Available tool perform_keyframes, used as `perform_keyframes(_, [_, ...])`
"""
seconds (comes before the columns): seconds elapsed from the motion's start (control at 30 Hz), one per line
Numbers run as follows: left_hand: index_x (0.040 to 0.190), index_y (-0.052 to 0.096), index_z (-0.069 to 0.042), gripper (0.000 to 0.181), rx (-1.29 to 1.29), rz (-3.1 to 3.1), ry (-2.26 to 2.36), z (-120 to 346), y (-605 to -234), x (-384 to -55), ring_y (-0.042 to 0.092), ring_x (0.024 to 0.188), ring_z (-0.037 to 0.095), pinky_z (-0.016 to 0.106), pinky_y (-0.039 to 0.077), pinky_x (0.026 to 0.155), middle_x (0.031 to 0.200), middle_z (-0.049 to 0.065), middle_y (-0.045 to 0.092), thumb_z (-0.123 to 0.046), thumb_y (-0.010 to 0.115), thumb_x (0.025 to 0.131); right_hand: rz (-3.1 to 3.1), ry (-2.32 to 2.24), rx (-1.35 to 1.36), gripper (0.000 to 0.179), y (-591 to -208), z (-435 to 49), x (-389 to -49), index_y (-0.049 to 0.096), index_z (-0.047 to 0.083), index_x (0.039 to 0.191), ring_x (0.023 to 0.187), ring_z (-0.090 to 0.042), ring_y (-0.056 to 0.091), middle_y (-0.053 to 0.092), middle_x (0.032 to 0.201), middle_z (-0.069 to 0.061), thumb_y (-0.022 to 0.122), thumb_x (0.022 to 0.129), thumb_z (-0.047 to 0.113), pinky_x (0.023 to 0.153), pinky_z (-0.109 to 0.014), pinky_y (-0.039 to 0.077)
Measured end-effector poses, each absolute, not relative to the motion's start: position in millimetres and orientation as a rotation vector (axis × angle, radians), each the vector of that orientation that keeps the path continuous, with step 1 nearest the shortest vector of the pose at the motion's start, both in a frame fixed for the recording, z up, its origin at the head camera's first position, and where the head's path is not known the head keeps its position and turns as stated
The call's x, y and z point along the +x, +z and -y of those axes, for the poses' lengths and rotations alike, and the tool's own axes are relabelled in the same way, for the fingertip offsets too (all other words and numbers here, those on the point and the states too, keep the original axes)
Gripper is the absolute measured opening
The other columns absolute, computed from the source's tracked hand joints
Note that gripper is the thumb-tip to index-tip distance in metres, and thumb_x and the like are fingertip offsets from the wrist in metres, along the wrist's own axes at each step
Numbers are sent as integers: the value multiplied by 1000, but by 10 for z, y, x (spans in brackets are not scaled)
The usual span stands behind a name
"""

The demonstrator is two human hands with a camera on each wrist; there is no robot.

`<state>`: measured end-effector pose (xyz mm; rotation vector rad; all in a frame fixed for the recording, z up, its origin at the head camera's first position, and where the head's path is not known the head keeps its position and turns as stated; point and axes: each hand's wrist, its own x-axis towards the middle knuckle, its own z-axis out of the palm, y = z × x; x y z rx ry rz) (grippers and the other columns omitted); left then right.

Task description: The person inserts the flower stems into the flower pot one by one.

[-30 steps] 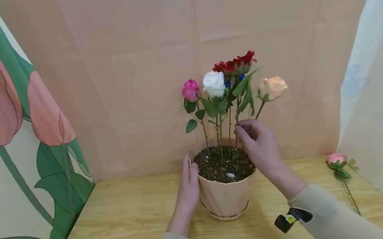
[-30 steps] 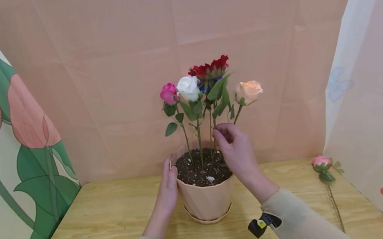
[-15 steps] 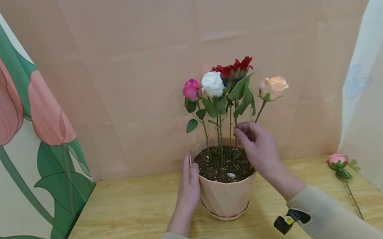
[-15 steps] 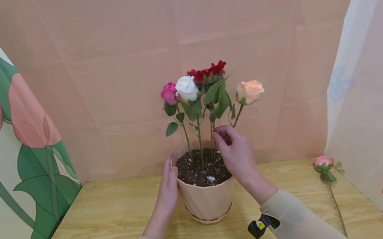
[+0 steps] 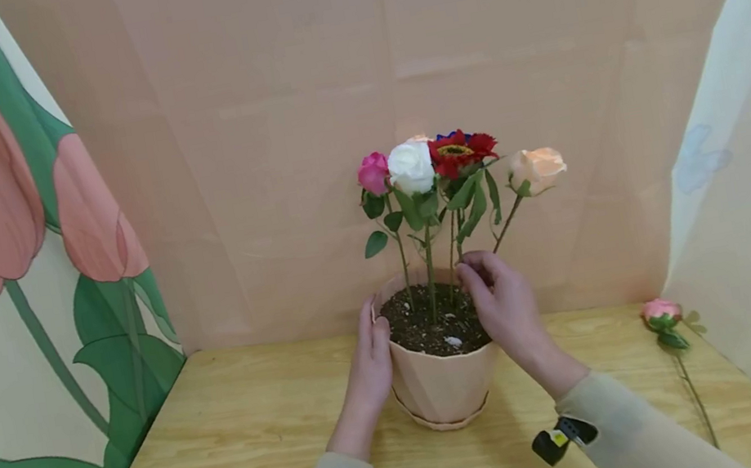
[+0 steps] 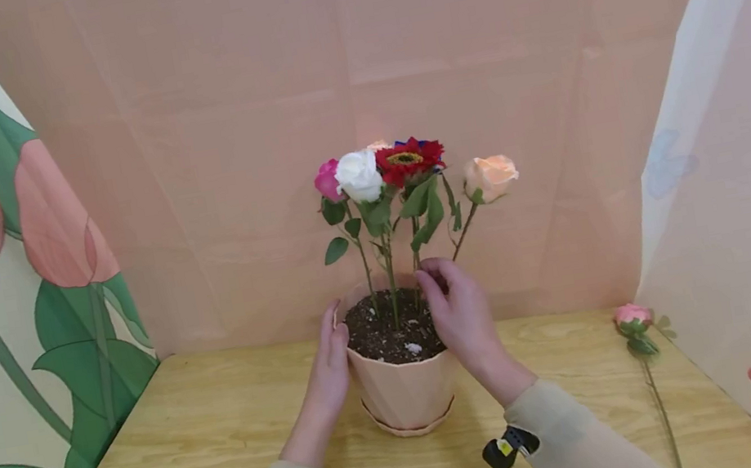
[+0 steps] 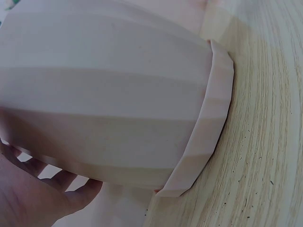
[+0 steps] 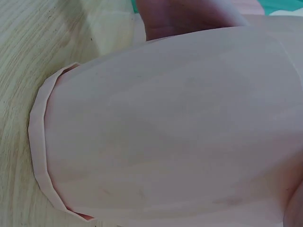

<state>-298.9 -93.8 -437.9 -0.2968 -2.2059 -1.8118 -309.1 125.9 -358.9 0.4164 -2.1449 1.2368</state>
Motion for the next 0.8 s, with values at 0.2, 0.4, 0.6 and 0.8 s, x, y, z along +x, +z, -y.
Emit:
perform_keyframes(0.2, [176,28,-23,58,-293,2217,-1799,939,-4369,-2992,37,158,45,65,27,129,178,14,32,-39,36,121,2149,1184,411,17,-3614,-1262,-3083,73,1,120,84,-26,68,75,99,-19,64,114,13,67,-23,50])
perform_keyframes(0.4, [176,28,-25,58,-274,2230,-1794,950,-4365,-2984,37,159,44,65,28,129,178,14,33,-41,36,121,2157,1136,419,15,-3628,-1250,-3085,72,-1,119,84,-25,69,75,99,-19,64,114,11,70,-25,52])
perform_keyframes(0.6, [176,28,-26,57,-271,2231,-1796,955,-4364,-2981,37,158,45,65,28,129,178,14,34,-41,36,121,2162,1099,415,13,-3644,-1252,-3086,73,0,116,80,-22,67,74,93,-15,64,113,10,69,-28,52])
perform_keyframes(0.8, [176,28,-24,57,-285,2226,-1791,959,-4368,-2993,37,158,45,64,28,129,178,15,33,-39,36,122,2181,1082,419,13,-3661,-1262,-3078,73,0,114,79,-22,68,74,91,-14,63,113,8,69,-30,52])
